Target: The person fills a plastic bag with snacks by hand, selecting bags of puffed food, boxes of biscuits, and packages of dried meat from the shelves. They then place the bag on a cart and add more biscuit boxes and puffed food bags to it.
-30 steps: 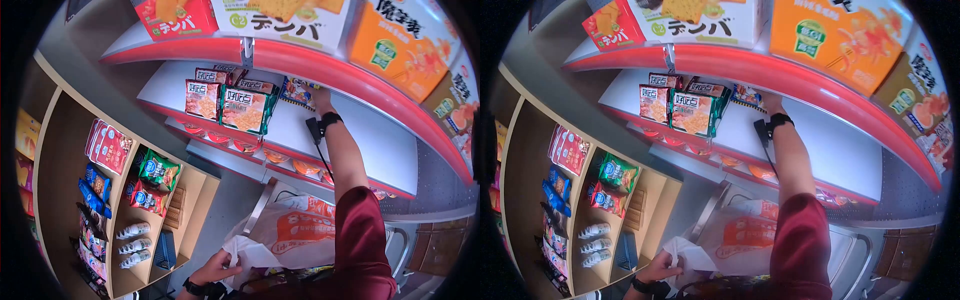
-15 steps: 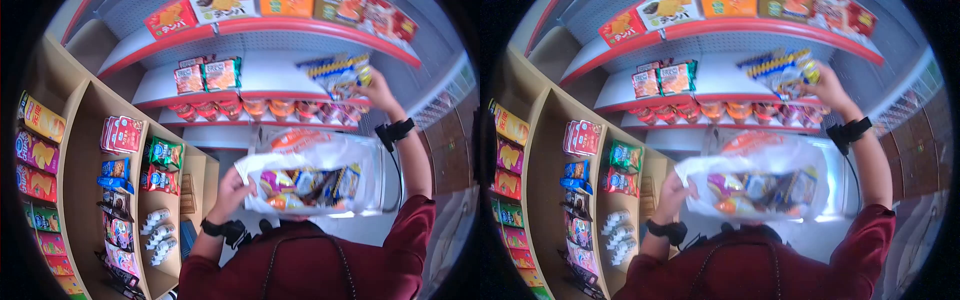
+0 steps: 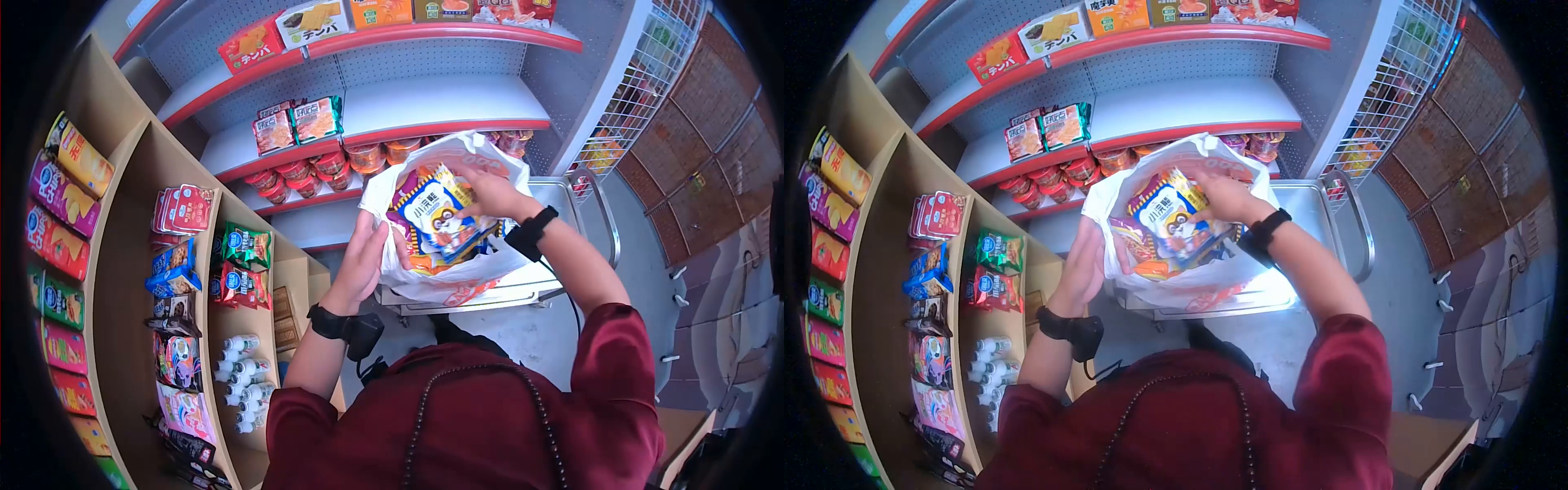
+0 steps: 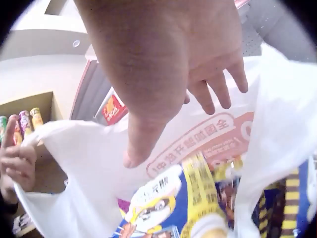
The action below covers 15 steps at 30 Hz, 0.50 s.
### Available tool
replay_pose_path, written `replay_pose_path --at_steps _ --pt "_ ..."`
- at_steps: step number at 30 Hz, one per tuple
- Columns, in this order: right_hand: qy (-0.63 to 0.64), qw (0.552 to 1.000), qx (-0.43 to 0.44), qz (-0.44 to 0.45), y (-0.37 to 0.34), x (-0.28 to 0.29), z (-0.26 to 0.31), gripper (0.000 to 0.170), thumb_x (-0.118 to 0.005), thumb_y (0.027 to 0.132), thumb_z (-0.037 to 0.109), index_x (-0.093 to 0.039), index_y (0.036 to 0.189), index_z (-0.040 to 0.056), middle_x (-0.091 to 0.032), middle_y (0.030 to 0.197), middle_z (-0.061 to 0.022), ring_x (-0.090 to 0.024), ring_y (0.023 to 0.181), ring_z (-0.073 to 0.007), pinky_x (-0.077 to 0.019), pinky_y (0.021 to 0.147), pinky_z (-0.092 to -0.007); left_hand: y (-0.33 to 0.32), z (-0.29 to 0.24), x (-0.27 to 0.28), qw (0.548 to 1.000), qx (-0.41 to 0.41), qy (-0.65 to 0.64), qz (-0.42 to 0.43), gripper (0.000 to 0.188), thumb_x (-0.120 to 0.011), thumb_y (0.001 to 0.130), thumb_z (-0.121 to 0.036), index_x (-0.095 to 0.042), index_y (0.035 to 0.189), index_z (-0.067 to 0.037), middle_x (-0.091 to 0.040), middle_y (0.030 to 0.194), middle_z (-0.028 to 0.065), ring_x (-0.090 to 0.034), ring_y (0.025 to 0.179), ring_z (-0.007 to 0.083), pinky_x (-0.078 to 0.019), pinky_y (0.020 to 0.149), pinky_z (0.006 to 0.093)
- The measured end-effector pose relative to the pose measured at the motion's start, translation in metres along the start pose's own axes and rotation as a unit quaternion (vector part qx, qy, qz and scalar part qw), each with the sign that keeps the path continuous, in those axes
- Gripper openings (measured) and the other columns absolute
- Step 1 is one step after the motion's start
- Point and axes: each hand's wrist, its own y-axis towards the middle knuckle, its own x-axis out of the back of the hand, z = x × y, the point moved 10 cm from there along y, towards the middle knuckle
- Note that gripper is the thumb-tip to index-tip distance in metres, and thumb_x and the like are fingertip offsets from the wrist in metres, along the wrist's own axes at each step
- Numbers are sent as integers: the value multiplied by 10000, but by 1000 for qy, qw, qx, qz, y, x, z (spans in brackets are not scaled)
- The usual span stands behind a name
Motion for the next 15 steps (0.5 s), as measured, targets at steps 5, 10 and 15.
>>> replay_pose_path --at_steps 5,10,15 --pt "-145 962 -173 151 -42 18 -42 755 -546 684 574 -403 1199 40 -549 1036 -181 -494 1019 -312 -318 901 -459 -5 -3 16 999 -5 1 -51 394 -342 897 -164 -209 1250 -49 -507 676 96 -521 587 159 -451 570 270" --pt "-362 913 -163 92 -97 32 -96 451 -543 680 510 -658 731 77 -614 763 -74 -509 974 -240 -167 991 -490 -7 -5 34 996 2 -14 -83 357 -379 884 -150 -262 1209 -59 -509 653 91 -537 582 170 -453 567 270" --pt "-485 871 -55 -50 -109 73 -98 180 -489 717 167 -617 835 119 -556 1042 -55 -447 1082 -190 -166 1010 -469 23 -19 43 996 9 -4 -84 300 -402 885 -219 -314 1142 -91 -499 635 79 -539 573 186 -462 562 314"
